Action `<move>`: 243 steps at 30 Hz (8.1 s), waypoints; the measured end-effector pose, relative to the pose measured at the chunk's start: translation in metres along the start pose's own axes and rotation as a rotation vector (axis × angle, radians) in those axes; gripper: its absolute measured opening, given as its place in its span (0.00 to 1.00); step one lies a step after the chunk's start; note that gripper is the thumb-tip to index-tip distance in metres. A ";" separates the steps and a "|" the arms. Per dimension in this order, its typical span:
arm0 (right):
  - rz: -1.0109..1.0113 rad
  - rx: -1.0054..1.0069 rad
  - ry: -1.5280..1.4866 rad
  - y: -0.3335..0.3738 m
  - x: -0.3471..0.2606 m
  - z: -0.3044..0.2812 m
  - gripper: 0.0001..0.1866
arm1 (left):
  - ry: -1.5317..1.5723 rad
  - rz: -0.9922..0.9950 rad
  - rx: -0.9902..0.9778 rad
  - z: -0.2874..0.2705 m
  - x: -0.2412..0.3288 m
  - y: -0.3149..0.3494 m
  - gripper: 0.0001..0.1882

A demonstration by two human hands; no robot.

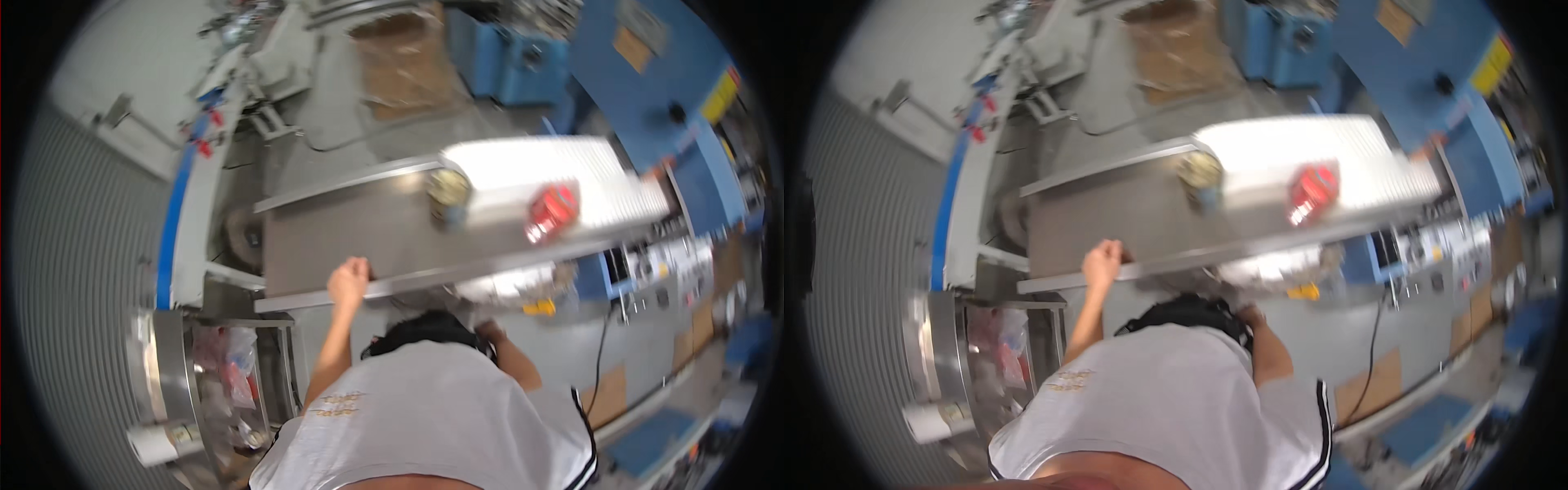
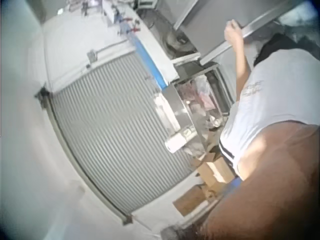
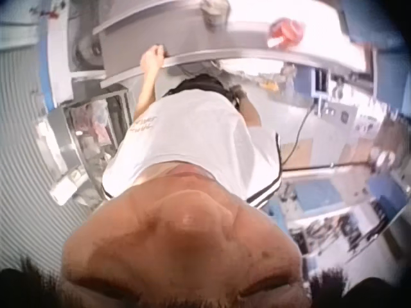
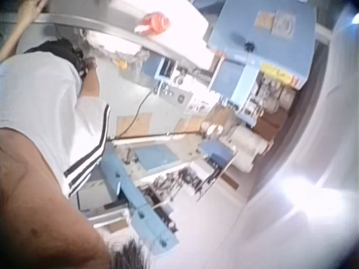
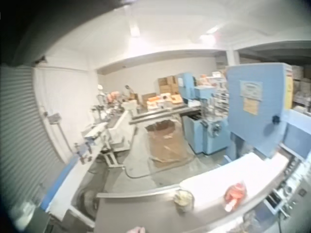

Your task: Manually sorting and placing stacks of paper napkins onto a conveyor belt for packaging.

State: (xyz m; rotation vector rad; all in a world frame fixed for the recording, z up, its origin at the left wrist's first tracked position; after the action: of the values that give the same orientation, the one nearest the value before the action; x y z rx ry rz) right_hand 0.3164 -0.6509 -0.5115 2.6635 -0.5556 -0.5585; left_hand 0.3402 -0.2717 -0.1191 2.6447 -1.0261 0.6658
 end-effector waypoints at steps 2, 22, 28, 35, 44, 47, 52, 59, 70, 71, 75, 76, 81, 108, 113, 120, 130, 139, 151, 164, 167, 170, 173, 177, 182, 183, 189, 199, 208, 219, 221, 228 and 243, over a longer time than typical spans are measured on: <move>0.033 -0.076 -0.121 -0.003 -0.010 -0.038 0.10 | 0.027 0.007 0.016 -0.009 0.003 0.000 0.16; 0.435 1.396 -0.128 0.199 0.007 -0.483 0.13 | -0.037 -0.083 -0.112 0.001 0.007 -0.003 0.14; 0.737 1.199 0.298 0.166 0.070 -0.481 0.22 | -0.019 -0.050 -0.040 0.006 0.008 -0.005 0.14; 0.566 1.099 0.418 0.151 0.051 -0.455 0.29 | -0.016 -0.059 0.012 0.000 0.005 -0.003 0.14; 0.341 1.104 0.192 0.179 0.036 -0.465 0.28 | -0.019 -0.085 -0.003 0.001 0.003 -0.002 0.13; 0.373 1.104 0.197 0.183 0.038 -0.466 0.27 | 0.006 -0.074 -0.015 -0.001 0.010 0.000 0.13; 0.496 1.103 0.186 0.188 0.046 -0.461 0.24 | 0.049 -0.066 -0.018 0.002 0.005 -0.004 0.12; 0.233 1.408 0.064 0.200 0.017 -0.461 0.18 | 0.115 -0.075 -0.094 0.008 -0.001 -0.005 0.12; 0.266 1.460 -0.074 0.170 0.034 -0.428 0.09 | 0.114 -0.098 -0.239 0.012 -0.031 -0.013 0.14; 0.266 1.452 -0.089 0.170 0.035 -0.425 0.09 | 0.099 -0.117 -0.244 0.011 -0.031 -0.014 0.14; 0.269 1.454 -0.081 0.173 0.034 -0.420 0.09 | 0.088 -0.136 -0.260 0.012 -0.023 -0.013 0.16; 0.269 1.474 -0.084 0.173 0.034 -0.420 0.09 | 0.096 -0.136 -0.236 0.008 -0.017 -0.010 0.17; 0.285 1.475 -0.096 0.170 0.034 -0.416 0.08 | 0.087 -0.159 -0.212 0.006 -0.035 -0.016 0.17; 0.425 1.541 0.044 0.175 0.024 -0.426 0.08 | 0.109 0.107 -0.146 0.005 0.014 -0.001 0.12; 0.452 1.481 0.064 0.163 0.025 -0.431 0.14 | 0.650 -0.168 -0.391 0.013 0.006 0.010 0.13; 0.590 1.417 -0.015 0.161 0.020 -0.430 0.13 | 0.185 0.118 -0.141 0.002 0.024 0.005 0.13; 0.546 1.332 0.066 0.079 -0.060 -0.407 0.07 | 0.108 0.305 -0.118 -0.005 0.026 0.013 0.15; 0.584 1.259 0.041 0.068 -0.078 -0.407 0.13 | 0.053 0.293 -0.140 0.001 0.025 0.010 0.16; 0.632 1.283 0.124 0.064 -0.078 -0.400 0.15 | 0.041 0.317 -0.141 0.003 0.027 0.011 0.16; 0.636 1.189 0.104 0.063 -0.059 -0.416 0.09 | -0.025 0.236 -0.147 0.005 0.025 0.007 0.16; 0.758 0.885 0.076 0.052 -0.042 -0.405 0.10 | -0.054 0.228 -0.158 0.010 0.028 0.009 0.16; 0.689 0.841 -0.002 0.030 -0.031 -0.399 0.09 | -0.064 0.191 -0.189 0.014 0.015 -0.002 0.16; 0.600 0.952 -0.101 0.028 -0.030 -0.403 0.07 | -0.066 0.181 -0.145 0.008 0.017 0.002 0.16; 0.563 1.022 -0.193 0.041 -0.030 -0.403 0.09 | -0.073 0.186 -0.167 0.013 0.022 0.002 0.16; 0.607 0.957 -0.187 0.045 -0.039 -0.415 0.19 | -0.084 0.192 -0.123 0.008 0.026 0.005 0.19; 0.638 0.930 -0.175 0.045 -0.039 -0.416 0.20 | -0.093 0.187 -0.124 0.008 0.027 0.006 0.19; 0.634 0.978 -0.112 0.046 -0.042 -0.417 0.16 | -0.049 0.193 -0.133 0.004 0.029 0.009 0.19; 0.589 1.045 -0.159 0.049 -0.042 -0.417 0.12 | -0.064 0.168 -0.100 0.005 0.027 0.007 0.17; 0.575 1.031 -0.156 0.049 -0.044 -0.417 0.11 | -0.035 0.213 -0.048 0.001 0.028 0.011 0.15; 0.584 1.012 -0.158 0.046 -0.039 -0.414 0.11 | -0.049 0.165 -0.060 0.005 0.028 0.009 0.15; 0.588 1.008 -0.152 0.046 -0.038 -0.413 0.11 | -0.038 0.160 -0.084 0.005 0.030 0.010 0.15; 0.602 1.029 -0.109 0.045 -0.043 -0.411 0.11 | -0.042 0.146 -0.134 0.001 0.028 0.012 0.14; 0.468 1.002 -0.238 0.051 -0.032 -0.413 0.10 | 0.227 -0.035 -0.279 0.028 0.010 -0.019 0.14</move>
State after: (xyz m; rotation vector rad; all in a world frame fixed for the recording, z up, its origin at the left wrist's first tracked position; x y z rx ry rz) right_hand 0.4577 -0.5718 -0.1269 3.1347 -1.8806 -0.5371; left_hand 0.3690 -0.2734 -0.1396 2.2834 -0.9312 0.7358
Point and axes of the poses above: each hand's wrist, its own y-axis away from the middle knuckle, its own z-axis out of the palm, x = y × z, the point moved 8 cm from there along -y, towards the middle knuckle, and after that the axes turned 15 degrees about -z, right-handed, at the moved point
